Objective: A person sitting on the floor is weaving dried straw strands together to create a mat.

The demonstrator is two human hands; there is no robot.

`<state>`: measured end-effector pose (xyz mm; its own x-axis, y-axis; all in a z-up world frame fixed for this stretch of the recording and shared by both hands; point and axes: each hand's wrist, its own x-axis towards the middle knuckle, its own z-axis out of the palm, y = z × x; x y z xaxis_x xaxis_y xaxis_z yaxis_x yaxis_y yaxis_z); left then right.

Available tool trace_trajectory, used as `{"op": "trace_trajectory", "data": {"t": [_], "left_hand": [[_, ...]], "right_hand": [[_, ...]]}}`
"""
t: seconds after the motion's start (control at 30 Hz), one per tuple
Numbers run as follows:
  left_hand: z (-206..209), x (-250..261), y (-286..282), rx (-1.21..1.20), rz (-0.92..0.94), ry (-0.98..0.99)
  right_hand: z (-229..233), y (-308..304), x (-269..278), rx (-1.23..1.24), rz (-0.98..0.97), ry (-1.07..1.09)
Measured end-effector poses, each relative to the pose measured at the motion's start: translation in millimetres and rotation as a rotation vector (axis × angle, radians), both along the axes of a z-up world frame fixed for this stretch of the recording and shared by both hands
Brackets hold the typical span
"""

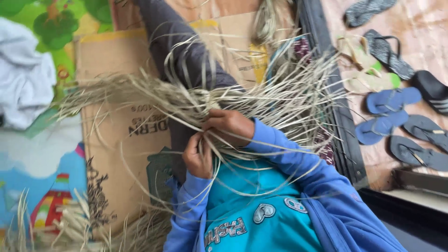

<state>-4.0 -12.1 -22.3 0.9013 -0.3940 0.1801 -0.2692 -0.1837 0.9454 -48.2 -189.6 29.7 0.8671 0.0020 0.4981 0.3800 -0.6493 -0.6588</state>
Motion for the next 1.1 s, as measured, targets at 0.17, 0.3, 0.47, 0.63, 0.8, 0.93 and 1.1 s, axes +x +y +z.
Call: {"op": "trace_trajectory", "data": {"t": [0.17, 0.3, 0.47, 0.63, 0.8, 0.93, 1.1], "left_hand": [[-5, 9, 6, -0.087, -0.106, 0.291], [-13, 7, 1, -0.071, -0.096, 0.339], [-10, 6, -3, -0.208, -0.093, 0.353], [22, 0, -3, -0.142, -0.091, 0.218], [17, -2, -1, -0.103, -0.115, 0.118], [19, -4, -4, -0.171, -0.081, 0.200], [9, 1, -2, -0.177, -0.091, 0.217]], "right_hand": [[-17, -8, -12, -0.021, 0.055, -0.021], [-18, -13, -18, -0.107, 0.094, -0.100], [-2, -13, -19, -0.114, 0.108, -0.123], [1, -8, -6, -0.209, -0.018, -0.158], [-4, -3, 1, -0.219, -0.114, -0.121], [10, 2, 2, -0.089, -0.108, 0.000], [1, -3, -3, -0.044, -0.055, 0.034]]}}
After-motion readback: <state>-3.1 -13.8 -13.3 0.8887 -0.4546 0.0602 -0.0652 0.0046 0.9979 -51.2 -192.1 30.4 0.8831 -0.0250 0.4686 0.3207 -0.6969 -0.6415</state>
